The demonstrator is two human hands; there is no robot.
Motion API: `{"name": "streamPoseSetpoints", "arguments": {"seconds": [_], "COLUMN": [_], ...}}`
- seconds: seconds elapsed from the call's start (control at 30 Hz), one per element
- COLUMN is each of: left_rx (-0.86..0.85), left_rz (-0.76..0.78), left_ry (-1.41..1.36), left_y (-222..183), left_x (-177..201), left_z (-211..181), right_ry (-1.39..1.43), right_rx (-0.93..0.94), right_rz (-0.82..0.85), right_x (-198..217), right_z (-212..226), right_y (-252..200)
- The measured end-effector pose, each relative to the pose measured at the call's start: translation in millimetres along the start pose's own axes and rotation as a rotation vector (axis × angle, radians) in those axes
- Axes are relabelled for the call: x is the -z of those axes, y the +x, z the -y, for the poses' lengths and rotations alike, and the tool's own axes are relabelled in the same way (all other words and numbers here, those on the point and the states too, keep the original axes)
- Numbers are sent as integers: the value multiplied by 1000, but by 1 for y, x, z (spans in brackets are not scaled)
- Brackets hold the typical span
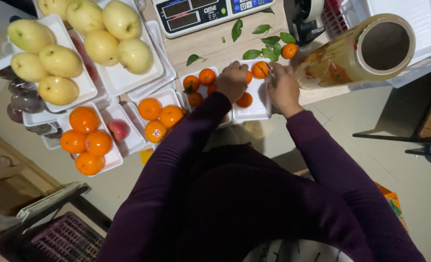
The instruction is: The person sorts and packs small citrus fruits into white trays by hand, using a digital scale to weigh them, and trimming stems or leaves from some of the fruits with a small knife.
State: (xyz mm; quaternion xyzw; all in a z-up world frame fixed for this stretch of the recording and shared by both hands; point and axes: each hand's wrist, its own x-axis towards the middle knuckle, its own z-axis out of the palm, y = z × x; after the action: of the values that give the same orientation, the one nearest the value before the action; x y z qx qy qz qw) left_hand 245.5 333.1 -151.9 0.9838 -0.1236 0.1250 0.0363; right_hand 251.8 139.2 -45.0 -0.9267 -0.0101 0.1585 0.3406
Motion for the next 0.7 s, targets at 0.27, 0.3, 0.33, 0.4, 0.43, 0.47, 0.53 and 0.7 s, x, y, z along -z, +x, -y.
{"name": "streamPoseSetpoints", "arguments": {"seconds": [0.27, 0.3, 0.33, 0.4, 0.43, 0.47, 0.53, 0.7], "left_rx": [-12, -8, -9, -14, -3, 8, 12, -64], "left_rz": [-93, -91, -53, -12, 37, 86, 220, 256], "left_ry": [-107, -106, -120, -129, -197, -264, -325, -336], "left_y": [0, 0, 0, -3, -4, -3, -8, -13], "left_x": [-26, -29, -32, -29, -25, -21, -12, -3], "left_z": [11, 11, 12, 15, 15, 14, 16, 18], "right_ry": [-208, -209, -214, -213, -241, -269, -257, -73], "right_rx": [30, 32, 40, 48, 38, 28, 31, 18], "right_rz": [141, 145, 156, 167, 183, 200, 207, 155], "right_x": [-3, -5, -7, -11, -11, -10, -9, 7], "right_z": [24, 22, 20, 18, 16, 13, 10, -1], "right_y": [22, 23, 23, 24, 25, 26, 23, 4]}}
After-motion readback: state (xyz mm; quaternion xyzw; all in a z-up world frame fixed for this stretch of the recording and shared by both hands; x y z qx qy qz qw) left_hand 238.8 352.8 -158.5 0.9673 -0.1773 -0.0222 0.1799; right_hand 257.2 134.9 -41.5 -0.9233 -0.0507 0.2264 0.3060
